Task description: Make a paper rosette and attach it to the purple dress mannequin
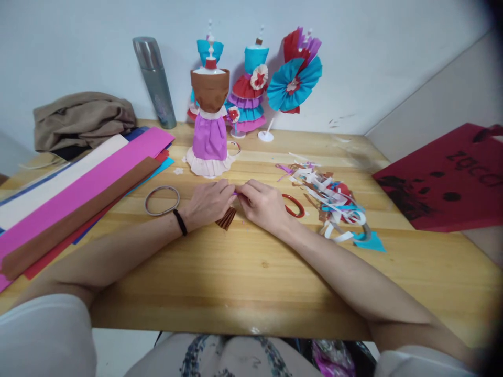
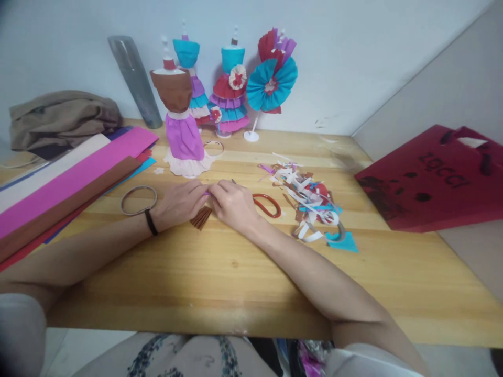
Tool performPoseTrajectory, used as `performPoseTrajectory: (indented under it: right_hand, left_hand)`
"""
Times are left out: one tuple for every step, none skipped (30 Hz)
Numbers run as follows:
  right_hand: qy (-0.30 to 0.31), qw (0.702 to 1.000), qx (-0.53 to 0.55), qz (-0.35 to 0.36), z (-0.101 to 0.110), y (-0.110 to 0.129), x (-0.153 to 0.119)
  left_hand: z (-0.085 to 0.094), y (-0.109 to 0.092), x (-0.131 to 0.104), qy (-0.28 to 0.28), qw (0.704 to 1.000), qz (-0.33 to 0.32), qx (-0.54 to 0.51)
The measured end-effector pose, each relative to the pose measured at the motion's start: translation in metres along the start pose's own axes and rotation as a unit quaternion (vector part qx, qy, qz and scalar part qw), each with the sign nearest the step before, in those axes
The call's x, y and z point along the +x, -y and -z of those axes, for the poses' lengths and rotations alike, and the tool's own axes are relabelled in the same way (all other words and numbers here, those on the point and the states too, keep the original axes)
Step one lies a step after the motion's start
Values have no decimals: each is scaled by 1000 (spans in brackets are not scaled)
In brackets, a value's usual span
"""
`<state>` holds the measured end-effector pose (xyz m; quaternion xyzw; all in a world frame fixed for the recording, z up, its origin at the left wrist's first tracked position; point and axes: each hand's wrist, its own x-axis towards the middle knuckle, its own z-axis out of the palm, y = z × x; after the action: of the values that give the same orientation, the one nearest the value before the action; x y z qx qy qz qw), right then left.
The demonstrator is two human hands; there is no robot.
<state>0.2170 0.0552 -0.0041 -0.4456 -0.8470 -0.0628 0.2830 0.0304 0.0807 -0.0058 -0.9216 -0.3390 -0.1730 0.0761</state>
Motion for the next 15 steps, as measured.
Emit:
performPoseTrajectory:
  right_hand:
    - [1, 1000, -3, 4, -1, 0, 0]
    - [4, 1000, -2, 5, -1, 0, 0]
    - [8, 1000, 2, 4, -2, 0, 1]
    - [16, 1000, 9, 2, -2, 0, 1]
    - [27, 999, 20, -1, -1, -1, 2]
    - [39, 999, 32, -5, 0, -2, 2]
    - [50, 998, 44, -10, 2, -4, 3]
    - [60, 997, 53, -15, 5, -5, 3]
    - [71, 995, 61, -19, 8, -7, 4]
    - [84, 994, 65, -19, 11, -9, 4]
    - [98, 993, 68, -16, 15, -10, 5]
    - [116, 991, 72, -7, 17, -11, 5]
    - [137, 987, 79, 8, 19, -12, 5]
    - [158, 983, 88, 27, 20, -11, 4]
    - [176, 978, 98, 47, 20, -11, 4]
  left_hand:
    - [0, 0, 0, 10, 1000, 8, -6]
    - [1, -1, -1, 20, 1000, 15, -13]
    - [1, 0, -1, 30, 999, 19, -21]
    - [0, 0, -1, 37, 999, 25, -29]
    - [-1, 2, -1, 42, 998, 30, -39]
    - [-2, 3, -1, 44, 997, 38, -51]
    - [-3, 5, -1, 44, 996, 47, -63]
    - [-4, 7, -1, 43, 994, 59, -75]
    - [-5, 9, 0, 41, 993, 74, -88]
    - [-6, 12, 0, 39, 990, 89, -100]
    - [-6, 14, 1, 38, 988, 104, -112]
    - [-7, 16, 2, 38, 984, 118, -125]
    - [-7, 18, 2, 39, 981, 131, -140]
    - [-7, 20, 3, 39, 977, 143, -152]
    - [-7, 21, 3, 40, 974, 154, -160]
